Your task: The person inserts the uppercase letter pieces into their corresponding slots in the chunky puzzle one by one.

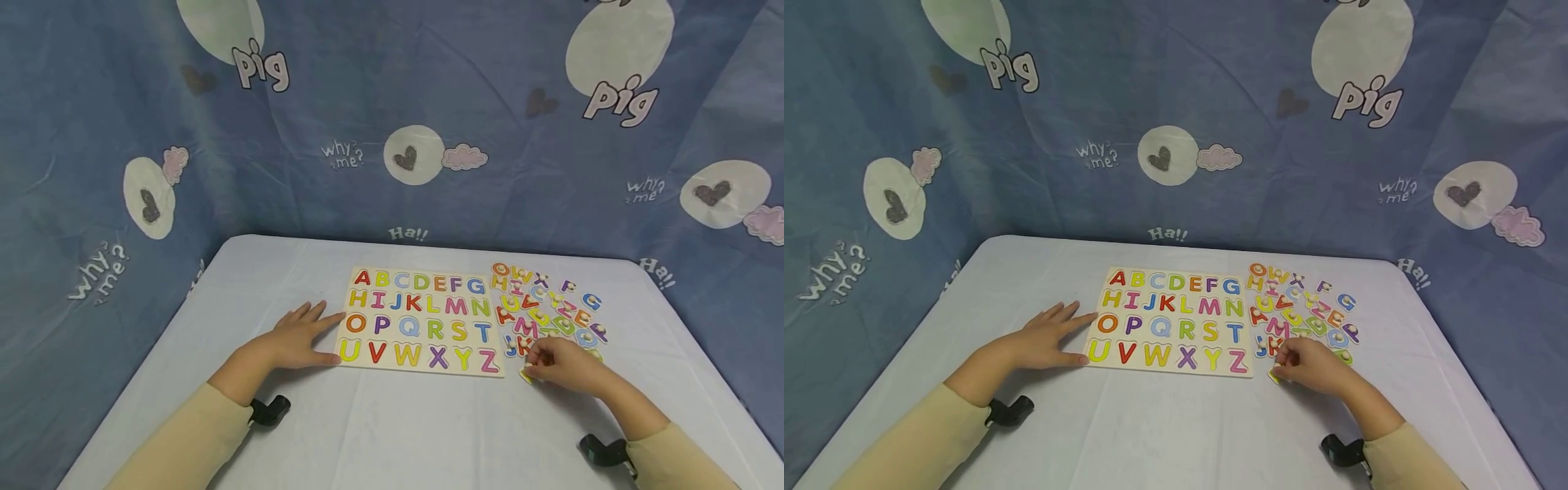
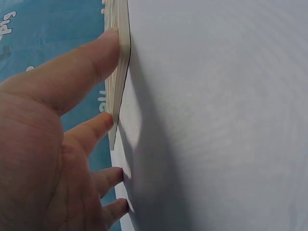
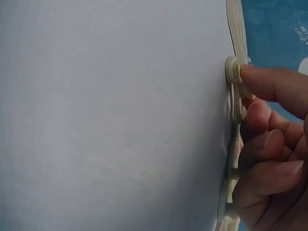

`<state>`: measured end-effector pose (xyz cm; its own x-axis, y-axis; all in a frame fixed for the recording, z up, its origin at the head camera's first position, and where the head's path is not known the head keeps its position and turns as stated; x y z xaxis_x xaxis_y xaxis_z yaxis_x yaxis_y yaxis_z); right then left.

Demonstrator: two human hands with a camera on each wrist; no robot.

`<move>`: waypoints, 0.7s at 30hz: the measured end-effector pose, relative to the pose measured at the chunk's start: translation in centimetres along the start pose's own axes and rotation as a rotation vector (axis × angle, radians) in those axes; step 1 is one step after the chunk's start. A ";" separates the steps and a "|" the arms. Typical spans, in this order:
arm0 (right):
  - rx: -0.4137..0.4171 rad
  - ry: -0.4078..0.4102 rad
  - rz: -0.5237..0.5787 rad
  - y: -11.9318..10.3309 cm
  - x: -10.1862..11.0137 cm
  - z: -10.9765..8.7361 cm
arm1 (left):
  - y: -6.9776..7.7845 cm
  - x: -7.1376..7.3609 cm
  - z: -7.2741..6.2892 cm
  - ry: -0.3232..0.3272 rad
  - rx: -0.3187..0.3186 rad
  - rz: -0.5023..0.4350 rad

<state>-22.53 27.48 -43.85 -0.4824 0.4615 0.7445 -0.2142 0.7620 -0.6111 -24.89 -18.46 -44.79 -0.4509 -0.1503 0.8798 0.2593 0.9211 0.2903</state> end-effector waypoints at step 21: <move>0.084 -0.026 0.063 -3.8 2.2 3.3 | 0.2 0.1 -0.2 0.003 -0.011 -0.013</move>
Point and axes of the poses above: each hand's wrist, its own z-axis towards the middle knuckle, its own x-axis out of the back of the hand, y = z × x, the point moved 5 cm from there along z, towards the middle knuckle, and after that the axes turned 7 degrees about -y, right-handed, at the moved point
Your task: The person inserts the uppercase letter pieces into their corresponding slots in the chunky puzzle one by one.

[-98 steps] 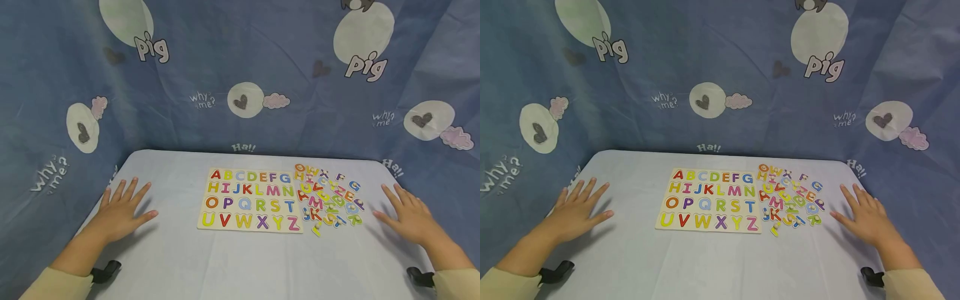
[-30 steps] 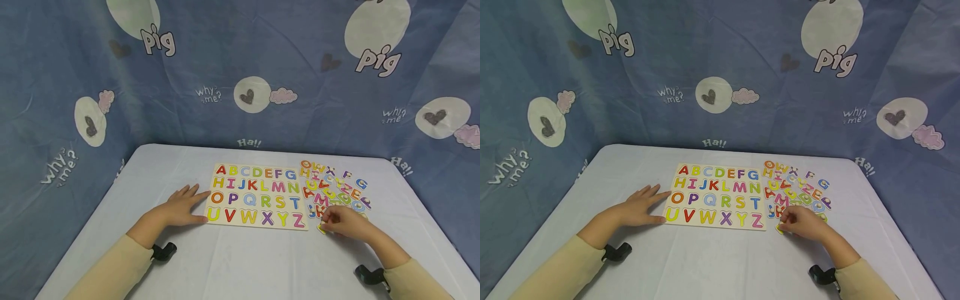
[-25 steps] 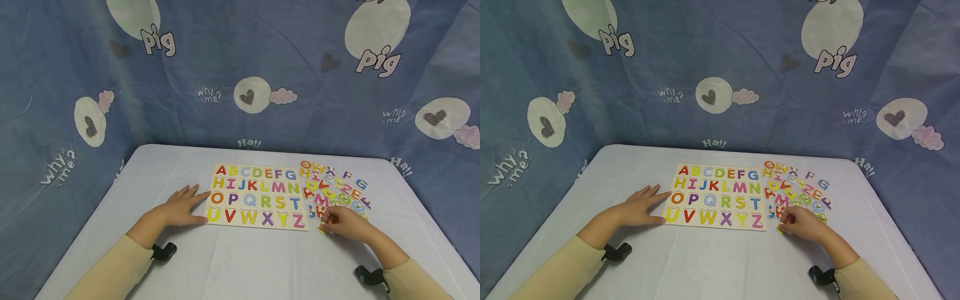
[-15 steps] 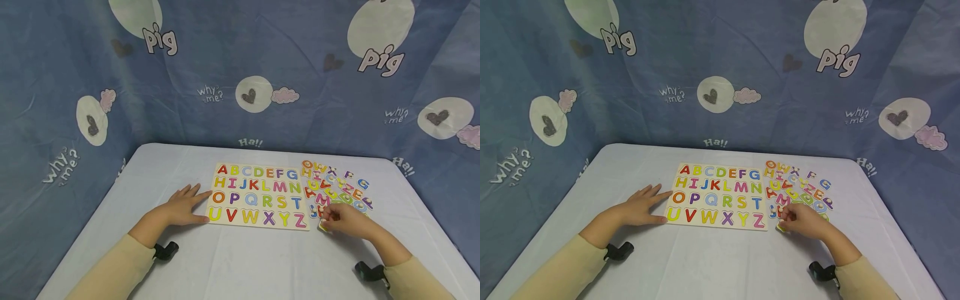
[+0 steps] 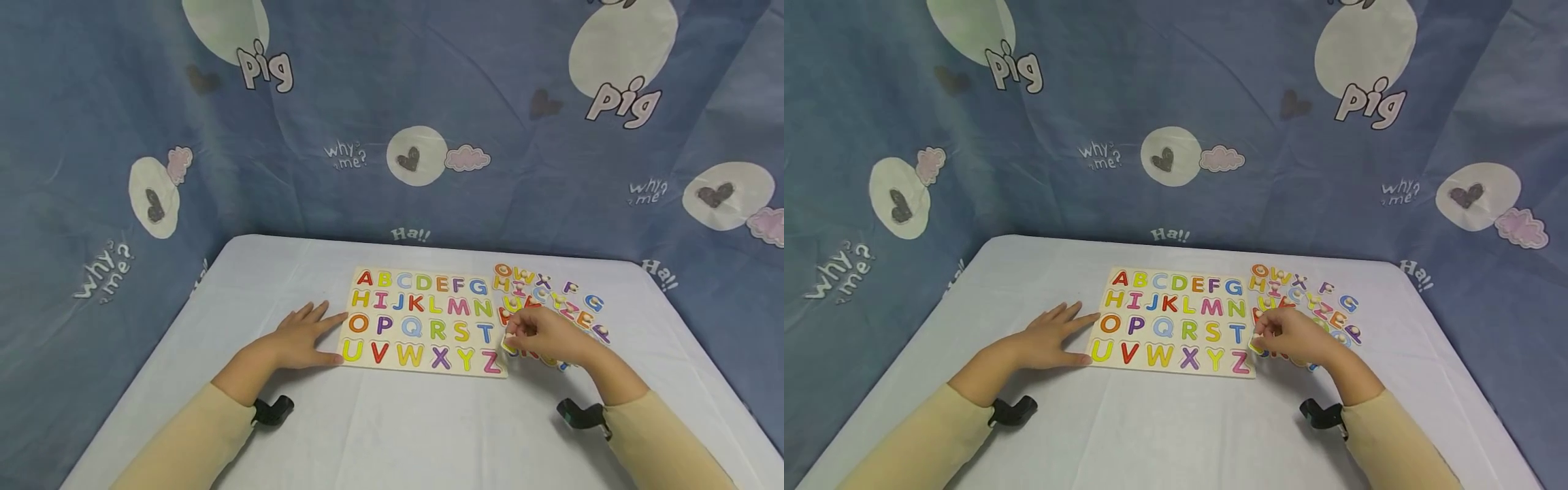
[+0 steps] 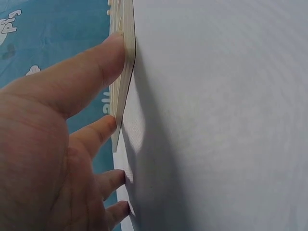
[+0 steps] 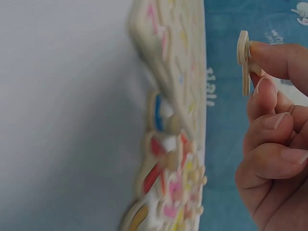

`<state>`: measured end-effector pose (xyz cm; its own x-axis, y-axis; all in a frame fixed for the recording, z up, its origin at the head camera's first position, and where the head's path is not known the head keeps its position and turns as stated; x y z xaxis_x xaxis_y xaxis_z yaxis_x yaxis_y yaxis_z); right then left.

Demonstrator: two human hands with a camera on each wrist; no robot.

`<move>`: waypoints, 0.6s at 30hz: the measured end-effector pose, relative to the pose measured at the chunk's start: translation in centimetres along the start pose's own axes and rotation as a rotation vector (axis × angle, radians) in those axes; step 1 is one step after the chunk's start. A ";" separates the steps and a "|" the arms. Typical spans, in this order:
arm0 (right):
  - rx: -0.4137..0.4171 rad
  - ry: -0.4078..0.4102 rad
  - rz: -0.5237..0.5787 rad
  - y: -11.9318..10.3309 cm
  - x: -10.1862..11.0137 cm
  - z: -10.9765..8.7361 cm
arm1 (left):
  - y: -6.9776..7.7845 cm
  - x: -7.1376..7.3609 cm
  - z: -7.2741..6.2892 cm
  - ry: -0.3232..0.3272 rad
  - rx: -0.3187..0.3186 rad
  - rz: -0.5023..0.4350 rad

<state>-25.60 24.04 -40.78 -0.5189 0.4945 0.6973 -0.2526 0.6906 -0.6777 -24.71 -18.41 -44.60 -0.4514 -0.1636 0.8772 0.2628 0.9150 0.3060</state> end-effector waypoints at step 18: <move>0.078 -0.053 0.007 -3.8 -0.2 8.6 | 0.1 0.1 -0.1 -0.012 -0.002 -0.003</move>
<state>-31.56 16.74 -40.35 -0.5630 0.4693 0.6803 -0.3101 0.6430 -0.7003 -24.67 -18.34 -44.49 -0.4624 -0.1616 0.8718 0.2631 0.9139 0.3090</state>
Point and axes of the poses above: each hand's wrist, its own z-axis towards the middle knuckle, its own x-axis out of the back of the hand, y = z × x, the point moved 5 cm from there along z, towards the middle knuckle, and after that the axes turned 7 degrees about -y, right-handed, at the moved point
